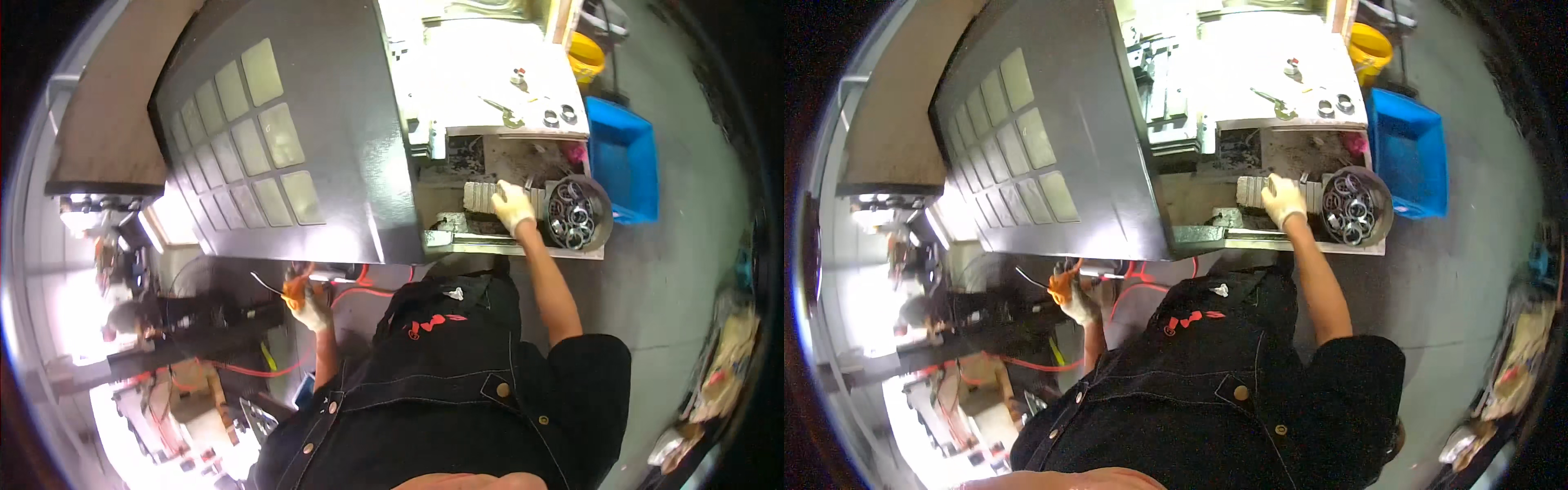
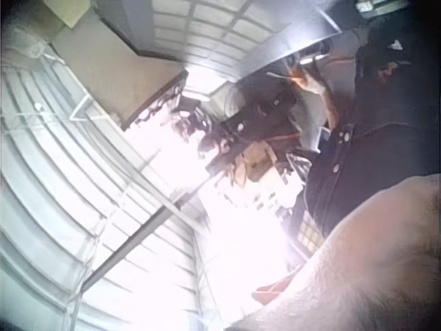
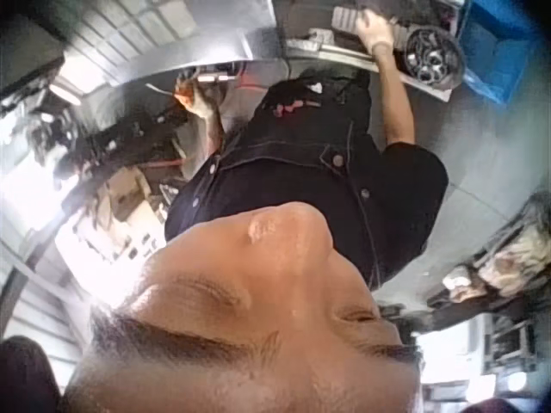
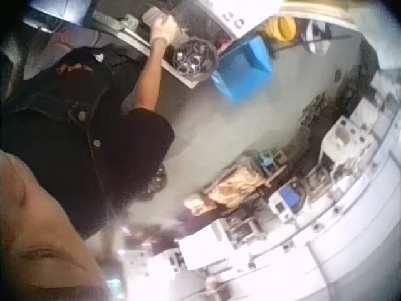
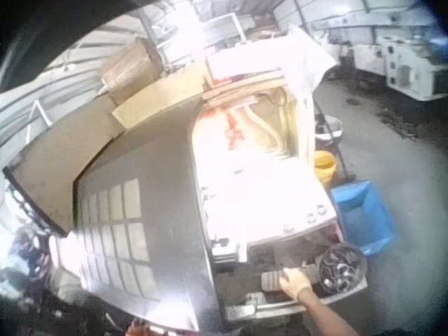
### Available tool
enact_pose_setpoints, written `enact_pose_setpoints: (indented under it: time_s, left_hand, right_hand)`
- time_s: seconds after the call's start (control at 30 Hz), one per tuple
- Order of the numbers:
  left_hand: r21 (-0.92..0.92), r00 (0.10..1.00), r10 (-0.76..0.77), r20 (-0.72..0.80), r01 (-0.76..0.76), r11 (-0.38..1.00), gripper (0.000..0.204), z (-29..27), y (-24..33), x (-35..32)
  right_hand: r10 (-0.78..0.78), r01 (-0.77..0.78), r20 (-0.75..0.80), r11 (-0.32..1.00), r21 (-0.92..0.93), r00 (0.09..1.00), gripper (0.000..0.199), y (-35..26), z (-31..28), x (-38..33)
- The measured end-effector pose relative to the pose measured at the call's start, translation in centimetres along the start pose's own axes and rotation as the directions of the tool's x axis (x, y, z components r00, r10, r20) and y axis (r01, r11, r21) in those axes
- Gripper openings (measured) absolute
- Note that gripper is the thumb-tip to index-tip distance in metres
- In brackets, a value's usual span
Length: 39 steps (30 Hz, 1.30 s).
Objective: The person operates a CNC lathe to machine small metal rings. They use a screwdriver to remove finished parts from the chuck and place them into a collection bin. Periodically, the person uses a caliper to measure the dimensions of the machined rings to verify quality.
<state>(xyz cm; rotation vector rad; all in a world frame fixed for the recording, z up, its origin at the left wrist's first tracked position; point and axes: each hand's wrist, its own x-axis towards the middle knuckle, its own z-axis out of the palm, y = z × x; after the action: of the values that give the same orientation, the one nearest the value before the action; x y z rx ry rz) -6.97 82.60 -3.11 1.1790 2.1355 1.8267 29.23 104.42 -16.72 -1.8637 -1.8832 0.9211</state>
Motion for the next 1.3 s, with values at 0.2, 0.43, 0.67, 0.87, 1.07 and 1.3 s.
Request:
enact_pose_setpoints:
  time_s: [0.2,0.43,0.67,0.87,1.07,1.3]
  left_hand:
    - [-0.064,0.504,-0.195,0.842,0.452,0.890,0.032,-0.9,-0.4,0.2]
    - [-0.118,-0.261,0.126,0.957,0.045,0.992,0.046,3.4,-1.3,-4.1]
    - [-0.371,-0.760,-0.074,0.646,-0.397,0.840,0.041,3.2,1.8,-7.9]
    - [-0.569,-0.885,-0.037,0.465,-0.330,0.753,0.032,1.4,0.8,-11.9]
    - [-0.661,-0.964,-0.029,0.264,-0.203,0.722,0.028,-5.8,-2.0,-14.1]
    - [-0.799,-0.987,-0.147,0.069,-0.143,0.584,0.031,-11.5,-5.1,-15.3]
  right_hand:
    - [0.277,-0.080,-0.180,0.721,0.688,0.944,0.033,-1.7,8.1,-15.1]
    - [0.448,0.091,-0.014,-0.150,0.985,0.894,0.038,-10.1,10.1,-28.4]
    - [0.658,0.512,-0.211,-0.305,0.803,0.723,0.027,-7.2,10.6,-37.5]
    - [0.874,0.630,-0.202,-0.141,0.764,0.441,0.029,-4.7,17.8,-47.9]
    - [0.834,0.658,-0.317,-0.072,0.749,0.451,0.040,-14.0,24.0,-52.9]
    - [0.893,0.754,-0.269,-0.109,0.648,0.361,0.033,-21.7,32.1,-57.2]
